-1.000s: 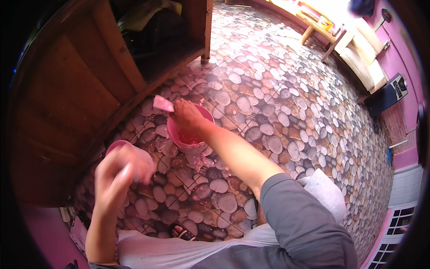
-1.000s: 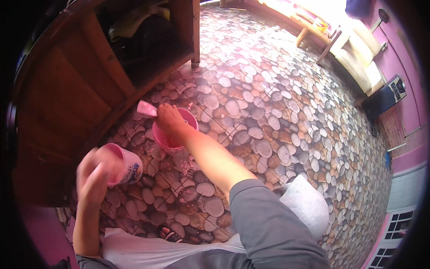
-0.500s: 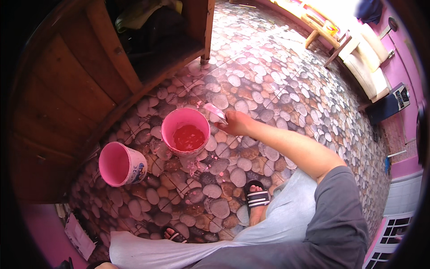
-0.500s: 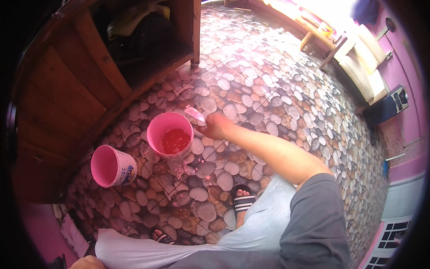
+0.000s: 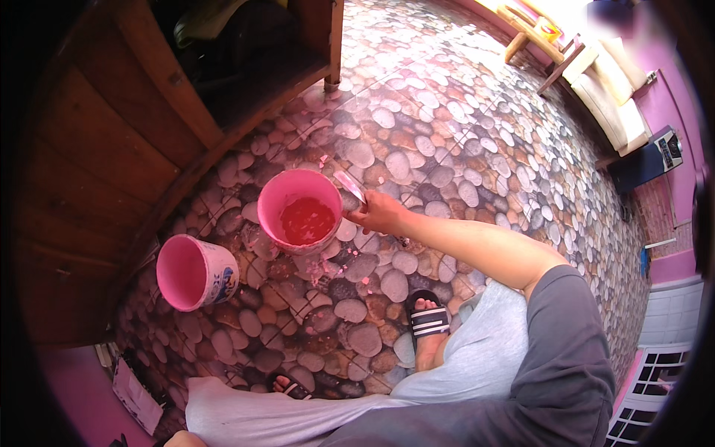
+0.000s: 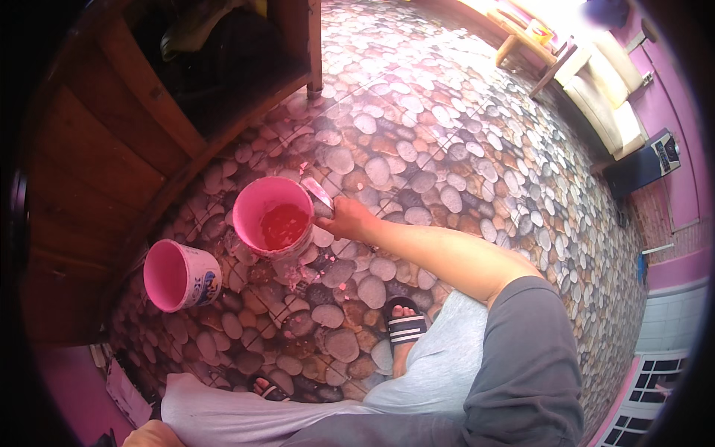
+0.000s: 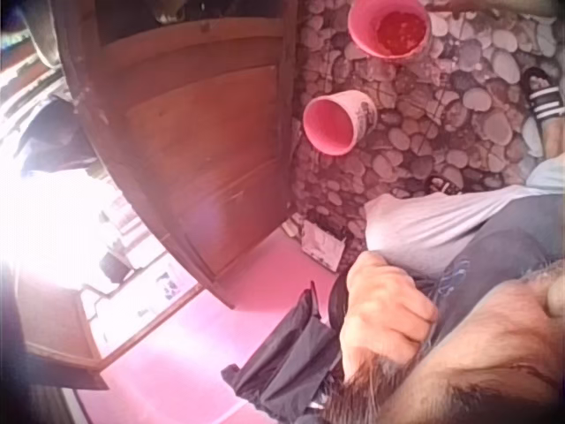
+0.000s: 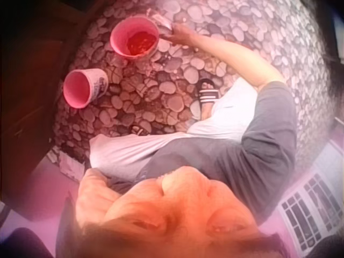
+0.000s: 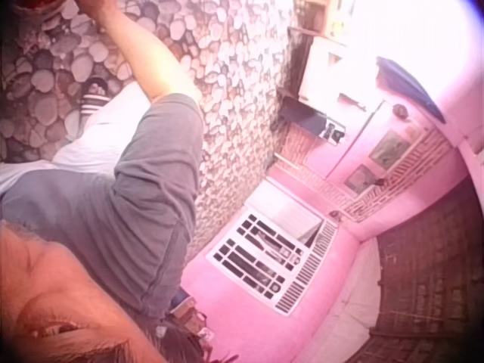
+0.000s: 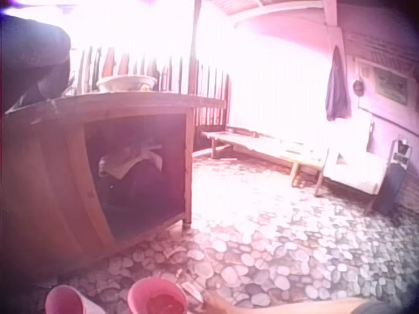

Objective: The person mixes red paint in a bucket by hand and using a scraper, occasionally adding more paint from a container.

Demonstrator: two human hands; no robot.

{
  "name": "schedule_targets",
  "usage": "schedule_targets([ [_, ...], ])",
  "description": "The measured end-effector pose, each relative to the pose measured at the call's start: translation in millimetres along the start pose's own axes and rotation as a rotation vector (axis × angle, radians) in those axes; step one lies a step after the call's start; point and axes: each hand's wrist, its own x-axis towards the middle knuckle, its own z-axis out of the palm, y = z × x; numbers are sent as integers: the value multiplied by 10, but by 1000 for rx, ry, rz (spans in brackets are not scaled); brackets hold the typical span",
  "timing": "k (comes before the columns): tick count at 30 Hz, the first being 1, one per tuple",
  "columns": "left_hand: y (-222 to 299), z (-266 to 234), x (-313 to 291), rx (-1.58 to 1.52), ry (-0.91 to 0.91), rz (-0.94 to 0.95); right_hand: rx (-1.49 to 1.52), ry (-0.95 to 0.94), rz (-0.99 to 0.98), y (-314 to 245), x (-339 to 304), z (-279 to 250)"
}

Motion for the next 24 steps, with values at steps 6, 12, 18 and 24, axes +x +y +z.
schedule_targets([
  [6, 39, 10, -133, 14, -3, 24, 219, 32, -11, -230, -43, 110],
  [12, 83, 62, -186, 51, -21, 47, 150, 20, 4, -319, -5, 133],
  [18, 133, 82, -260, 76, -30, 67, 306, 2, 85, -354, 28, 203],
  [24, 159, 41, -301, 104, -62, 87, 335, 128, 64, -383, -96, 308],
])
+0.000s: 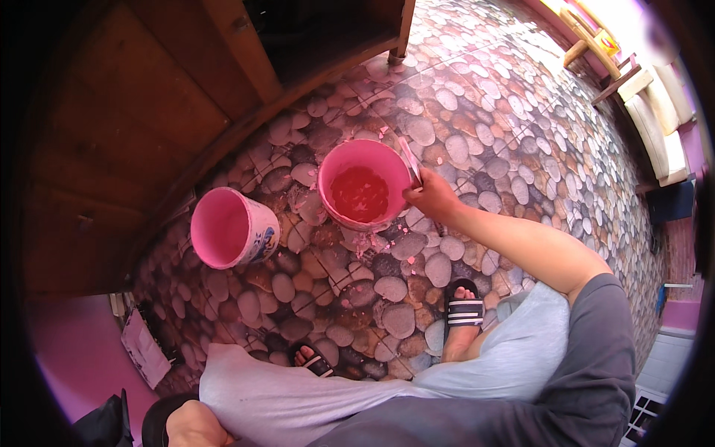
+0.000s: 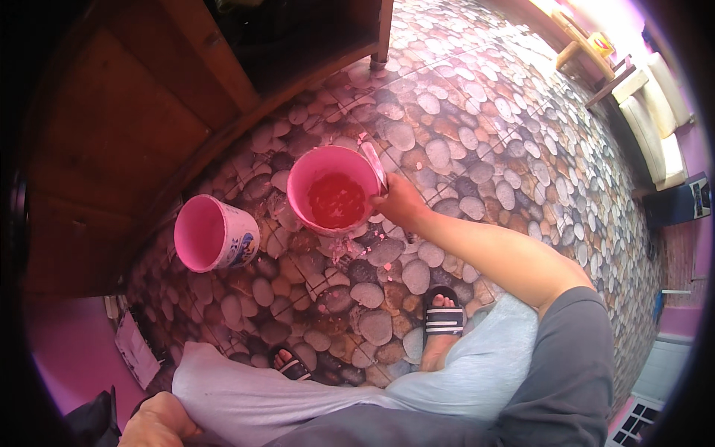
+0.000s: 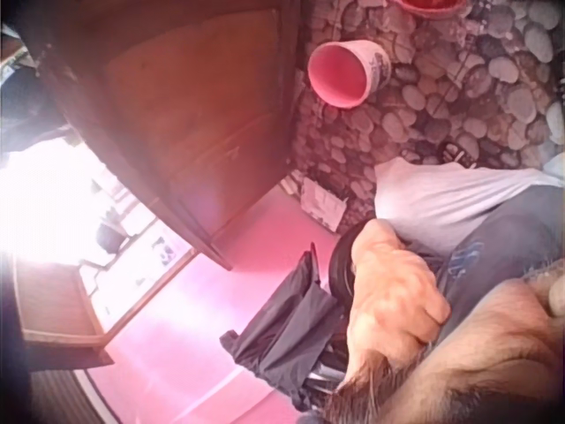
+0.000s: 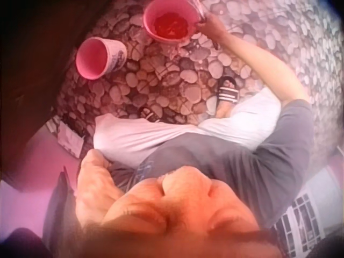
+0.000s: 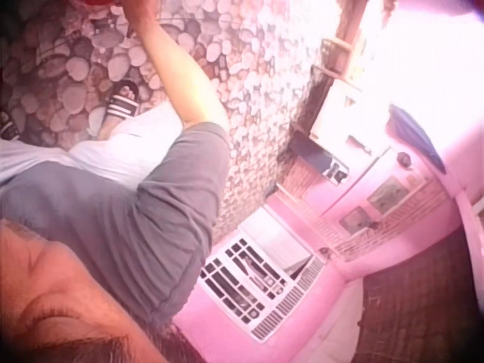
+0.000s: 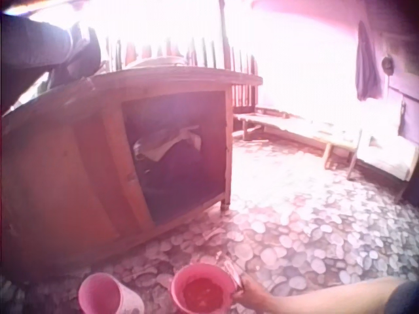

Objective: The person mixes red paint in a bucket by hand and using a scraper, occasionally adding more paint from a container.

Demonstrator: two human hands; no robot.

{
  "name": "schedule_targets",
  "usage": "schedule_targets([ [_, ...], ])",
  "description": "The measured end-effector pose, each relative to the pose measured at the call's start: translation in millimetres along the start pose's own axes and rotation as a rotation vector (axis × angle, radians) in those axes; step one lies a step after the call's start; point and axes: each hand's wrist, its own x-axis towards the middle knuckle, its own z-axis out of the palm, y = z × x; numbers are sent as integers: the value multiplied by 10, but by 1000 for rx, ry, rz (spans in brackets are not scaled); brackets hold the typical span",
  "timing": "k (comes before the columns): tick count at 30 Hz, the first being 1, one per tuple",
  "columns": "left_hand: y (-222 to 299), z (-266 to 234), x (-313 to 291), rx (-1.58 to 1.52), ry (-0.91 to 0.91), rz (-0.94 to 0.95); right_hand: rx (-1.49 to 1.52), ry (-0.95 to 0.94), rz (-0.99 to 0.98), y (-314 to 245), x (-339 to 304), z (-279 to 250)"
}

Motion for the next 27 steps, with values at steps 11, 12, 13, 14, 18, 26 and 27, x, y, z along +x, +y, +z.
schedule_targets([
  [11, -37, -503, -334, 397, 706, -32, -500, -218, -390, -167, -2, -232],
  [12, -418, -908, -344, 537, 874, -221, -547, -188, -318, 19, -10, -403],
  [13, -599, -1076, -202, 694, 1022, -491, -589, -192, -345, 47, 19, -432],
  [14, -688, -1294, -195, 755, 954, -778, -617, -208, -402, -9, 41, -374],
  [18, -1522, -1914, -936, 1045, 929, -988, -750, -163, -384, -533, -174, -214],
  [26, -2114, -2089, -1410, 1066, 963, -950, -776, -555, -195, -1076, -811, -146],
  [27, -2112, -2074, -1404, 1061, 972, -940, -821, -584, -253, -935, -745, -73],
])
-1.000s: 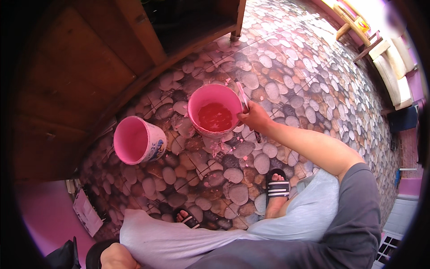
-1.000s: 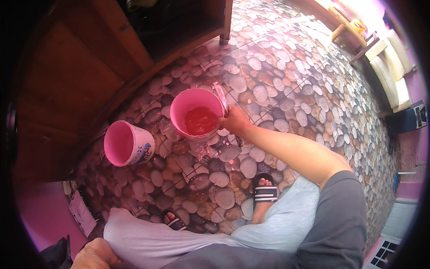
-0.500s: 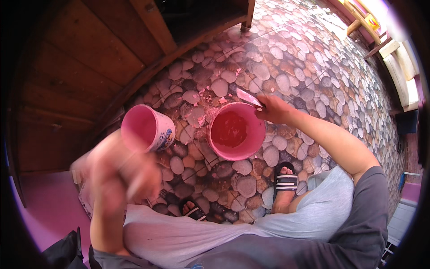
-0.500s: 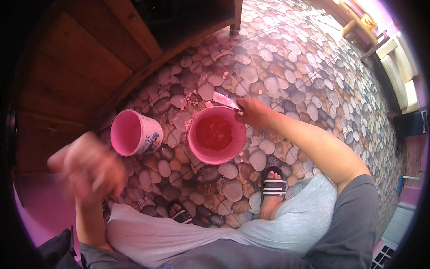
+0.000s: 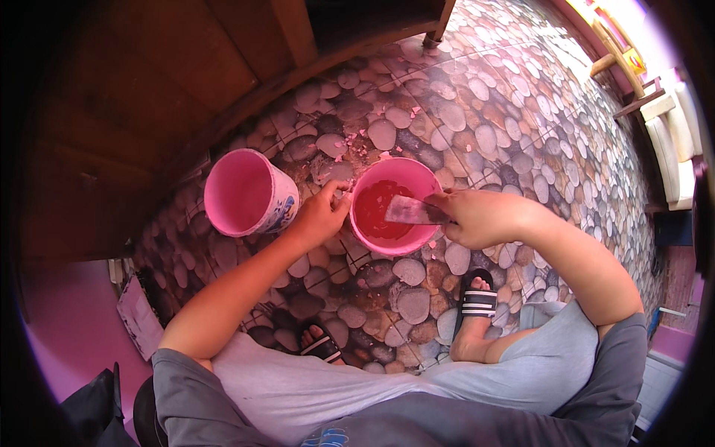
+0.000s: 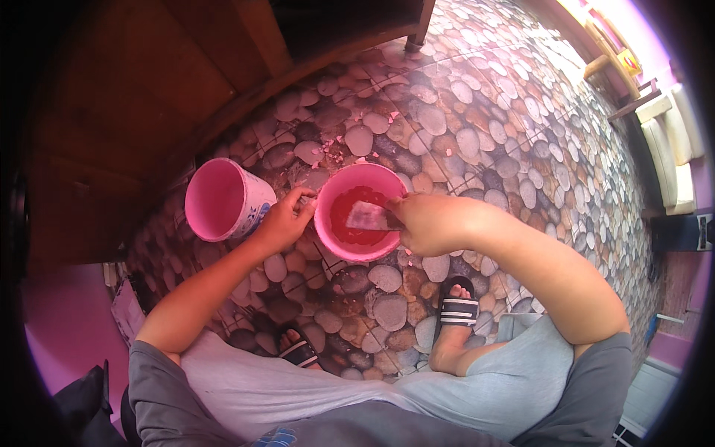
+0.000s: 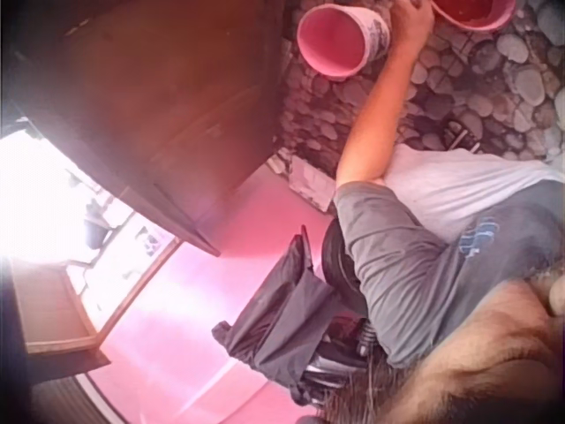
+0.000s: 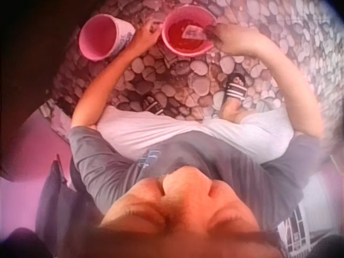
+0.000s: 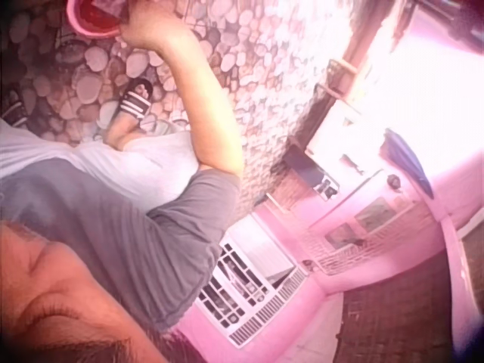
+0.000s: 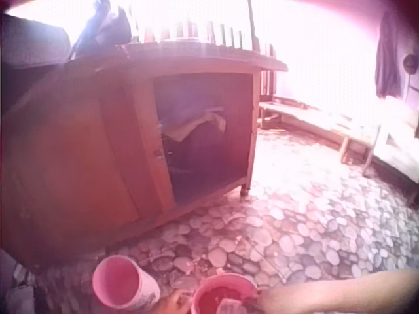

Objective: The person mixes red paint in a bucket by hand and using a scraper, occasionally adding more paint from a container.

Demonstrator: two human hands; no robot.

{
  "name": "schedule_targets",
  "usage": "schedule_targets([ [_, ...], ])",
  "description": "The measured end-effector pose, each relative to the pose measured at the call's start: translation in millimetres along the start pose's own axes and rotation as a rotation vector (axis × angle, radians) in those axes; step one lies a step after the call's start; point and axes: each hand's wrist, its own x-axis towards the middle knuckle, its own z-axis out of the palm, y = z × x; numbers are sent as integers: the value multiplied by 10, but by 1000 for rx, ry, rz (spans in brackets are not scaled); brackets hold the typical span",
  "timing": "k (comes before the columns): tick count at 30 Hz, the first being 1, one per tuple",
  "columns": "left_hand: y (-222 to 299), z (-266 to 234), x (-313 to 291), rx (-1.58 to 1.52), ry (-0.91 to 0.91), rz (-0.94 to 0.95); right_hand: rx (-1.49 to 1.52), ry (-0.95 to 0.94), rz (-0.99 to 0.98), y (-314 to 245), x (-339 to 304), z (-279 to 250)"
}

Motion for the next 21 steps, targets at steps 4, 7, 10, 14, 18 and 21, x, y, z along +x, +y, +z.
schedule_targets([
  [4, -56, 164, -76, -270, -79, -113, -188, -62, 84, 7, 352, 245],
  [7, 26, 268, -231, -428, -85, -135, -274, -9, 45, 124, 625, 500],
  [10, 58, 319, -322, -584, -134, -301, -332, -115, -4, 77, 882, 681],
  [14, 61, 325, -291, -457, -278, -316, -723, -244, -142, 406, 1144, 1212],
  [18, 47, 226, -277, -208, -279, -137, -1118, -311, -374, 403, 1151, 1260],
  [21, 171, 170, -292, -460, -345, -290, -1068, -214, -341, 542, 1205, 1374],
])
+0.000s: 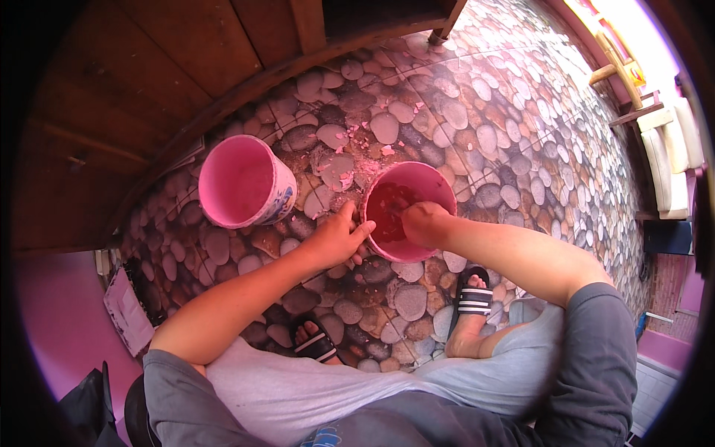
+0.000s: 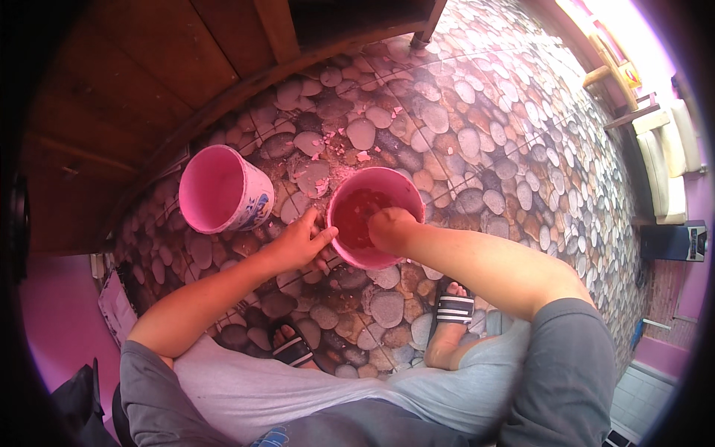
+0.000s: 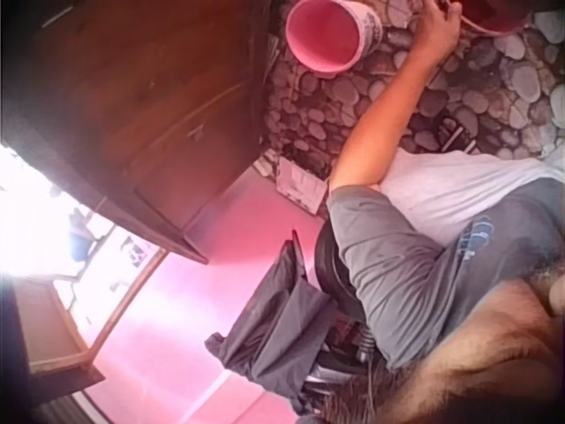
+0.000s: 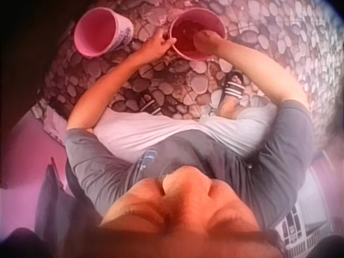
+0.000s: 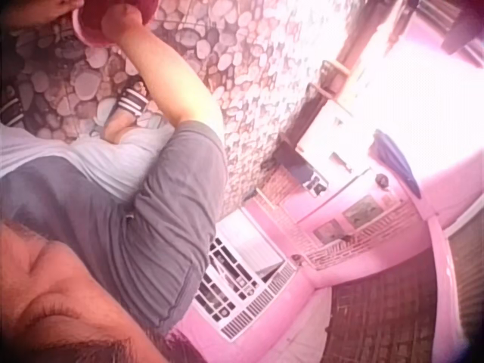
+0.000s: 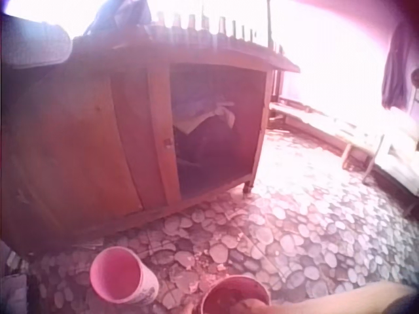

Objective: The person mixes red paint in a bucket by hand and using a scraper, occasionally adding more paint from a container.

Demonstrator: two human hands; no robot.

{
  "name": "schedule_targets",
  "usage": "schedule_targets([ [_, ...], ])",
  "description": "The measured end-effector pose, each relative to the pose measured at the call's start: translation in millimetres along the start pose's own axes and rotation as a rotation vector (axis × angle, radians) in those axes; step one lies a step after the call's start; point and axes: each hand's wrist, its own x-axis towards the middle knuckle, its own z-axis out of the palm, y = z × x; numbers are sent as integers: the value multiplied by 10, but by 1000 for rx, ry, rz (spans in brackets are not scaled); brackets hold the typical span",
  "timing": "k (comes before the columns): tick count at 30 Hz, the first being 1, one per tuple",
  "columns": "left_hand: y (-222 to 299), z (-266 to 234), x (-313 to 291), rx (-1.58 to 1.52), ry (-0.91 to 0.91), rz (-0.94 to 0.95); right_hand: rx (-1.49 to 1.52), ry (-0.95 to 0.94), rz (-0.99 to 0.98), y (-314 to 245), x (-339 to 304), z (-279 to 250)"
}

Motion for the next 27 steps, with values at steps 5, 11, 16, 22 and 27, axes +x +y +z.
schedule_targets([
  [5, -101, -100, 20, 113, 21, 83, -294, 116, -121, 42, -18, -46],
  [11, -53, -103, 24, 207, 18, 128, 142, -70, 116, 17, -126, -356],
  [16, -131, -125, 40, 207, 46, 200, 463, -11, 309, 3, -37, -261],
  [22, -104, -91, 20, 210, 63, 207, 185, 174, 155, -52, 91, 63],
  [27, -228, -86, 66, 224, 89, 207, 332, 123, 263, -82, 145, -60],
])
